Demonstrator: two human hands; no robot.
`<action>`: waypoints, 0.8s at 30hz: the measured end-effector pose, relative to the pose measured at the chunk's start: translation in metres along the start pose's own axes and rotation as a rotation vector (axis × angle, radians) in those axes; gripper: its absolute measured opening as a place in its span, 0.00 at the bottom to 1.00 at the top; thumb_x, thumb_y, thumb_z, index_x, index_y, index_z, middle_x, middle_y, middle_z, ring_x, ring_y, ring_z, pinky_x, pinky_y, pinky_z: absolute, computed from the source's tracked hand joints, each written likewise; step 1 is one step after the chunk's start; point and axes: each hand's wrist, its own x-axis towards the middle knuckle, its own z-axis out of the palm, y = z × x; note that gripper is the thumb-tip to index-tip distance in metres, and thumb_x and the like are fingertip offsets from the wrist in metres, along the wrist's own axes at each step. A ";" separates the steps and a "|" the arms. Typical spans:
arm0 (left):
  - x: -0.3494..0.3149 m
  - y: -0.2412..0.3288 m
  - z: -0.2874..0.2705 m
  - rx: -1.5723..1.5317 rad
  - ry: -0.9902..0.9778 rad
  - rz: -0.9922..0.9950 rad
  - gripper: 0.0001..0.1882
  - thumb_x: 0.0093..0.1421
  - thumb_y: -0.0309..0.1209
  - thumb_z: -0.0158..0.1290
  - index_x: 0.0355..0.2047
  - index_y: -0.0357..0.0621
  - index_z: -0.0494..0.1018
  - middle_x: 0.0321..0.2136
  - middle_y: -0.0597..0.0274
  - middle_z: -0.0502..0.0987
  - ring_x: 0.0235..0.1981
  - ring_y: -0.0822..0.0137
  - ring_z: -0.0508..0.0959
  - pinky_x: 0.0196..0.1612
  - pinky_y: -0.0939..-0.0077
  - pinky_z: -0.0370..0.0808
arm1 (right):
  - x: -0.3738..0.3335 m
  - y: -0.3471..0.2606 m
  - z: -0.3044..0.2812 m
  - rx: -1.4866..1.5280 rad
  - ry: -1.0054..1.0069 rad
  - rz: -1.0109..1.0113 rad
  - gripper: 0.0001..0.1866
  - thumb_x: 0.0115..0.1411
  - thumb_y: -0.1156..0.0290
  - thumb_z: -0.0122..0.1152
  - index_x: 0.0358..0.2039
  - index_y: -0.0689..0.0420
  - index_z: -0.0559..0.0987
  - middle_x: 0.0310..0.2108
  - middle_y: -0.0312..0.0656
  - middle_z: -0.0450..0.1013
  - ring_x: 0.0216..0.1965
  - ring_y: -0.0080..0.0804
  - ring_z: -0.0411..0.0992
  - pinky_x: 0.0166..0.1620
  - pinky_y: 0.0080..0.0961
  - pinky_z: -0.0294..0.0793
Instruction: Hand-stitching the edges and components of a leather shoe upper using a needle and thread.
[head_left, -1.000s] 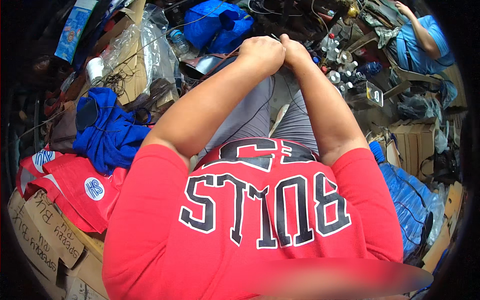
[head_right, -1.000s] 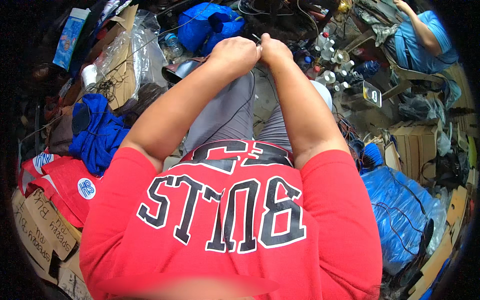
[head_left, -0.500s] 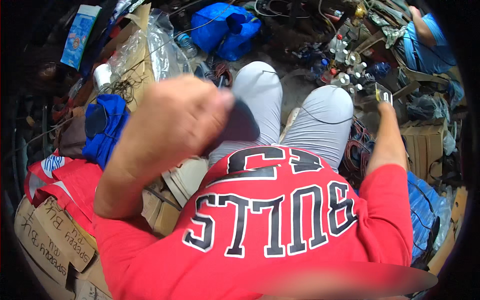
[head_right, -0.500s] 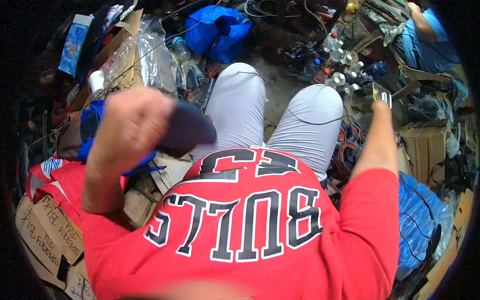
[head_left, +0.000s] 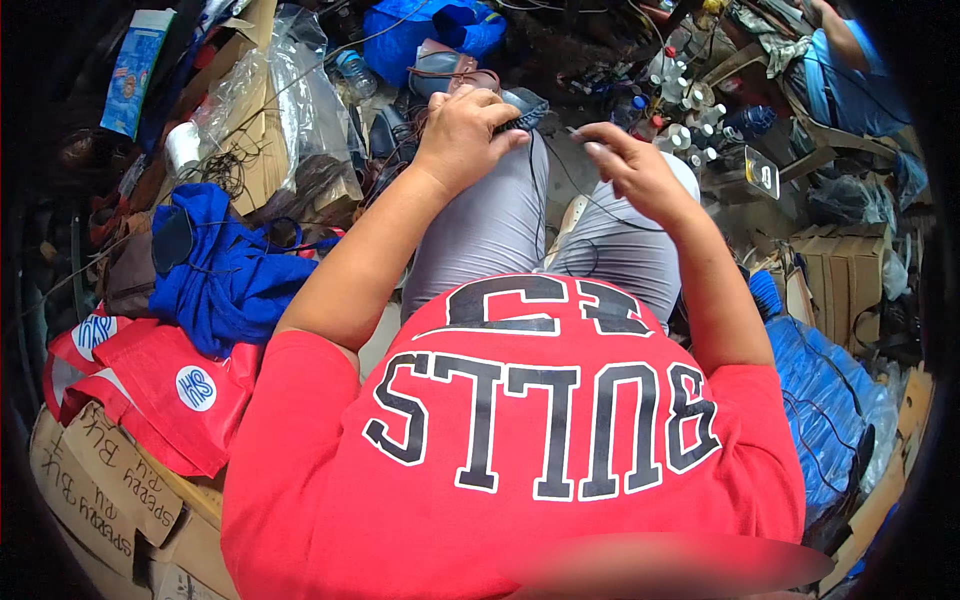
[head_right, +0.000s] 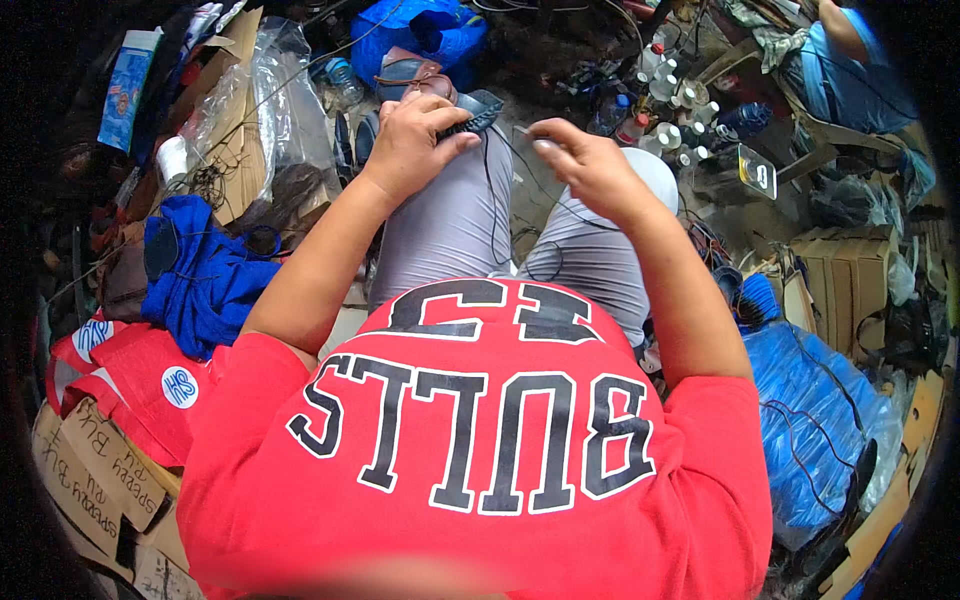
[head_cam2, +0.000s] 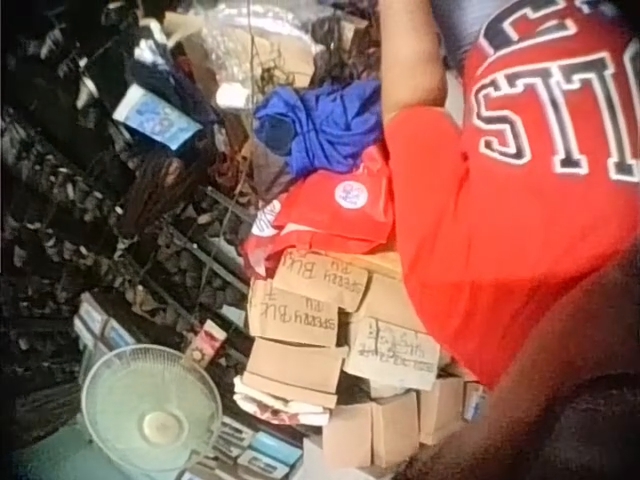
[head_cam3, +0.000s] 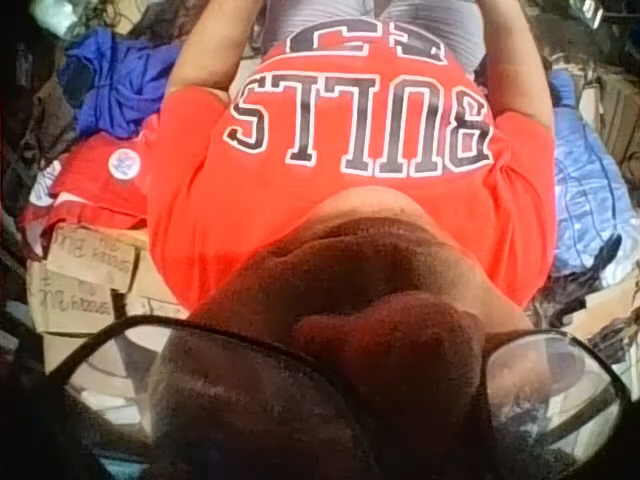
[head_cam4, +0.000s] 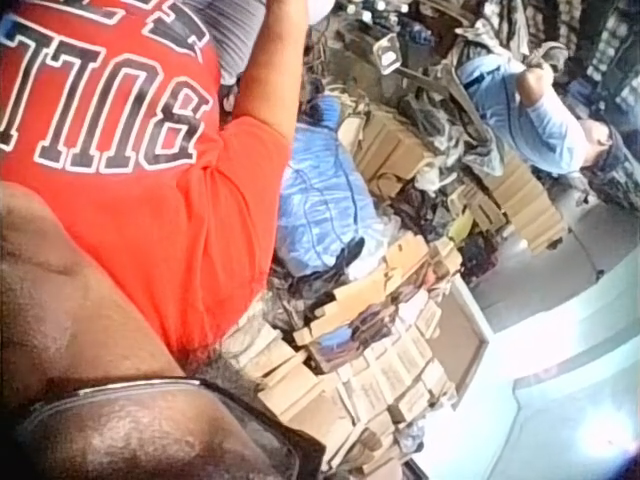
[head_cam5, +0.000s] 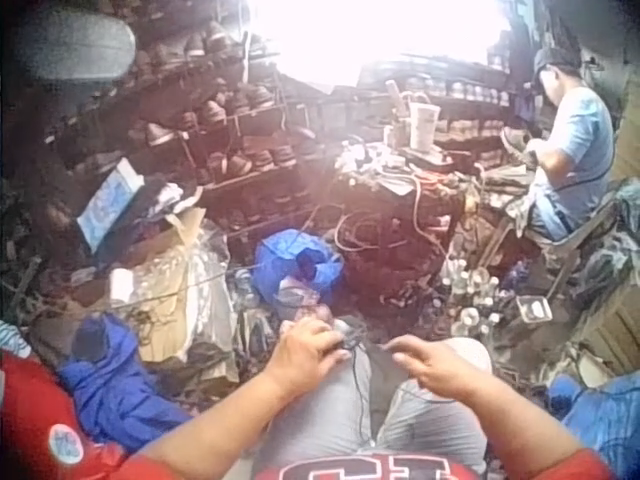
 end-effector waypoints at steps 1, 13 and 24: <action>0.000 0.001 0.001 0.015 -0.002 -0.005 0.15 0.48 0.42 0.61 0.34 0.51 0.79 0.33 0.66 0.77 0.40 0.64 0.74 0.42 0.66 0.62 | 0.002 -0.008 0.007 -0.039 -0.025 0.025 0.15 0.63 0.60 0.52 0.47 0.51 0.75 0.22 0.36 0.68 0.22 0.21 0.65 0.27 0.21 0.67; 0.001 0.002 0.002 0.071 -0.013 0.004 0.13 0.49 0.42 0.60 0.33 0.53 0.79 0.33 0.69 0.76 0.40 0.67 0.73 0.43 0.66 0.61 | 0.027 -0.009 0.023 -0.223 0.000 -0.027 0.16 0.62 0.60 0.52 0.46 0.54 0.75 0.35 0.50 0.76 0.36 0.42 0.75 0.41 0.30 0.72; -0.001 0.000 0.001 0.073 0.006 0.013 0.12 0.49 0.42 0.59 0.33 0.54 0.79 0.33 0.72 0.76 0.40 0.68 0.72 0.44 0.66 0.61 | 0.032 -0.014 0.022 -0.242 -0.023 0.010 0.16 0.62 0.60 0.52 0.46 0.54 0.75 0.33 0.49 0.76 0.35 0.39 0.75 0.41 0.29 0.72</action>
